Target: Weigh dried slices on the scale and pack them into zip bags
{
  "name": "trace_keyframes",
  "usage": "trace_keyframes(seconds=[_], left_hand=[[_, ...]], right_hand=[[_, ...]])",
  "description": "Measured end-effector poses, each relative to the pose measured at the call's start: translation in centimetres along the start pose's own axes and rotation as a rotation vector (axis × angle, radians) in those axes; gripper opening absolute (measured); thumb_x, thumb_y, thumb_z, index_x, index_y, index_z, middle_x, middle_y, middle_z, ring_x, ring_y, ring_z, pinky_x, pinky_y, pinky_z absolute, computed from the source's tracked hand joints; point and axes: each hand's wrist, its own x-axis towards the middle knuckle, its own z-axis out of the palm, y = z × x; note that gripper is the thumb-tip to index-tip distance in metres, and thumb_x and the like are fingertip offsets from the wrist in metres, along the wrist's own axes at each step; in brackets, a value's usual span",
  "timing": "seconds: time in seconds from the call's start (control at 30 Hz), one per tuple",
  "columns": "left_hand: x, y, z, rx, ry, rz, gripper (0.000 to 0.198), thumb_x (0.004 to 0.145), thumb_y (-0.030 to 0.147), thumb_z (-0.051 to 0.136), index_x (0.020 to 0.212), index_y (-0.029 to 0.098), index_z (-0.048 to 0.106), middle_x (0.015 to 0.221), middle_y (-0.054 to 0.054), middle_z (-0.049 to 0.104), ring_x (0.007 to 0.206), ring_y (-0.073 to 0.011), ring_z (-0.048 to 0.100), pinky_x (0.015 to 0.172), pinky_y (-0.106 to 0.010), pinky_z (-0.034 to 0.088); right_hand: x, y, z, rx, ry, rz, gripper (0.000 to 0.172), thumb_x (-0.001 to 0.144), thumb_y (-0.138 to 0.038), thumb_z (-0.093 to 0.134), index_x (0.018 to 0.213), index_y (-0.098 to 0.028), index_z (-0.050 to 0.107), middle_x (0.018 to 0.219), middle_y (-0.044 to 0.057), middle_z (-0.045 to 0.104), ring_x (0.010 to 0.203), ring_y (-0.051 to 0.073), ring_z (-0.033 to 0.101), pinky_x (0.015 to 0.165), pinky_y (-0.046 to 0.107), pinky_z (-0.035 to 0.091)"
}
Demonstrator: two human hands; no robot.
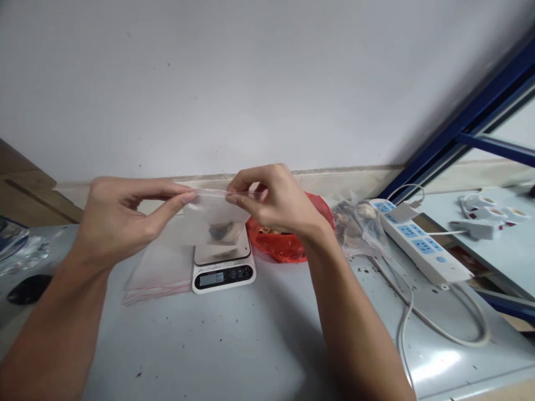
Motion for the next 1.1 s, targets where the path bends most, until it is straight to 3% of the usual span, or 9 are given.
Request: trace_keyframes(seconds=[0.23, 0.33, 0.4, 0.53, 0.67, 0.8, 0.93, 1.0, 1.1], left_hand=[[0.1, -0.1, -0.1, -0.067, 0.037, -0.018, 0.012, 0.088, 0.035, 0.075, 0.08, 0.032, 0.084, 0.088, 0.005, 0.084, 0.081, -0.0225, 0.08, 0.079, -0.032, 0.067], [0.1, -0.6, 0.0, -0.102, 0.067, -0.038, 0.014, 0.089, 0.04, 0.075, 0.081, 0.031, 0.083, 0.089, 0.003, 0.084, 0.083, -0.0228, 0.08, 0.082, -0.034, 0.068], [0.2, -1.2, 0.1, -0.163, 0.03, -0.063, 0.017, 0.087, 0.043, 0.076, 0.088, 0.028, 0.084, 0.094, 0.0, 0.084, 0.086, -0.0227, 0.079, 0.085, -0.034, 0.067], [0.4, -2.2, 0.3, -0.289, -0.13, -0.09, 0.042, 0.075, 0.045, 0.086, 0.11, 0.022, 0.08, 0.111, -0.005, 0.082, 0.097, -0.0234, 0.078, 0.092, -0.033, 0.065], [0.5, -2.4, 0.5, -0.252, -0.112, -0.139, 0.027, 0.078, 0.043, 0.084, 0.094, 0.021, 0.082, 0.1, -0.005, 0.083, 0.092, -0.0225, 0.077, 0.089, -0.032, 0.064], [0.6, -2.4, 0.5, -0.269, -0.096, -0.172, 0.027, 0.075, 0.041, 0.087, 0.093, 0.021, 0.083, 0.093, -0.004, 0.083, 0.083, -0.0209, 0.077, 0.074, -0.028, 0.063], [0.6, -2.0, 0.5, -0.271, -0.111, -0.175, 0.023, 0.075, 0.036, 0.085, 0.092, 0.021, 0.082, 0.075, -0.001, 0.08, 0.072, -0.0193, 0.076, 0.064, -0.025, 0.059], [0.5, -1.5, 0.8, -0.266, -0.143, -0.15, 0.018, 0.076, 0.033, 0.084, 0.089, 0.021, 0.081, 0.074, 0.0, 0.079, 0.07, -0.0185, 0.076, 0.064, -0.025, 0.06], [0.0, 0.0, 1.7, -0.301, -0.23, -0.064, 0.014, 0.077, 0.03, 0.083, 0.089, 0.024, 0.078, 0.08, 0.002, 0.081, 0.073, -0.0181, 0.078, 0.069, -0.024, 0.062]], right_hand=[[-0.1, 0.4, -0.4, 0.01, 0.015, 0.024, 0.021, 0.089, -0.036, 0.071, 0.081, -0.017, 0.075, 0.078, 0.005, 0.075, 0.07, 0.016, 0.063, 0.063, 0.029, 0.048], [-0.2, 0.4, -0.7, -0.027, 0.008, 0.031, 0.02, 0.089, -0.032, 0.069, 0.074, -0.018, 0.071, 0.069, 0.003, 0.07, 0.065, 0.015, 0.06, 0.062, 0.028, 0.048], [-0.3, 0.2, -0.8, -0.062, 0.036, 0.02, 0.02, 0.087, -0.03, 0.069, 0.07, -0.019, 0.068, 0.064, 0.001, 0.066, 0.063, 0.015, 0.058, 0.062, 0.029, 0.048], [-0.4, -0.3, -0.9, 0.001, 0.129, 0.073, 0.023, 0.086, -0.039, 0.073, 0.072, -0.021, 0.068, 0.064, 0.0, 0.065, 0.06, 0.015, 0.057, 0.057, 0.029, 0.048], [-0.6, -0.3, -1.4, 0.119, 0.148, 0.188, 0.031, 0.077, -0.05, 0.082, 0.082, -0.02, 0.073, 0.061, -0.001, 0.066, 0.053, 0.014, 0.059, 0.053, 0.029, 0.05], [-1.1, -0.3, -2.3, 0.006, 0.079, 0.204, 0.028, 0.082, -0.043, 0.077, 0.067, -0.023, 0.065, 0.056, -0.002, 0.06, 0.053, 0.015, 0.056, 0.054, 0.03, 0.049], [-1.3, -0.6, -3.2, -0.045, 0.014, 0.139, 0.022, 0.086, -0.038, 0.07, 0.072, -0.022, 0.064, 0.069, 0.001, 0.068, 0.066, 0.017, 0.062, 0.064, 0.032, 0.052], [-1.3, -0.7, -3.5, -0.011, -0.107, 0.129, 0.018, 0.084, -0.039, 0.073, 0.085, -0.021, 0.07, 0.087, 0.005, 0.075, 0.079, 0.02, 0.067, 0.073, 0.033, 0.055], [-1.8, -0.8, -3.3, 0.056, -0.386, 0.092, 0.033, 0.078, -0.04, 0.08, 0.104, -0.021, 0.073, 0.105, 0.006, 0.077, 0.094, 0.022, 0.07, 0.083, 0.034, 0.057]])
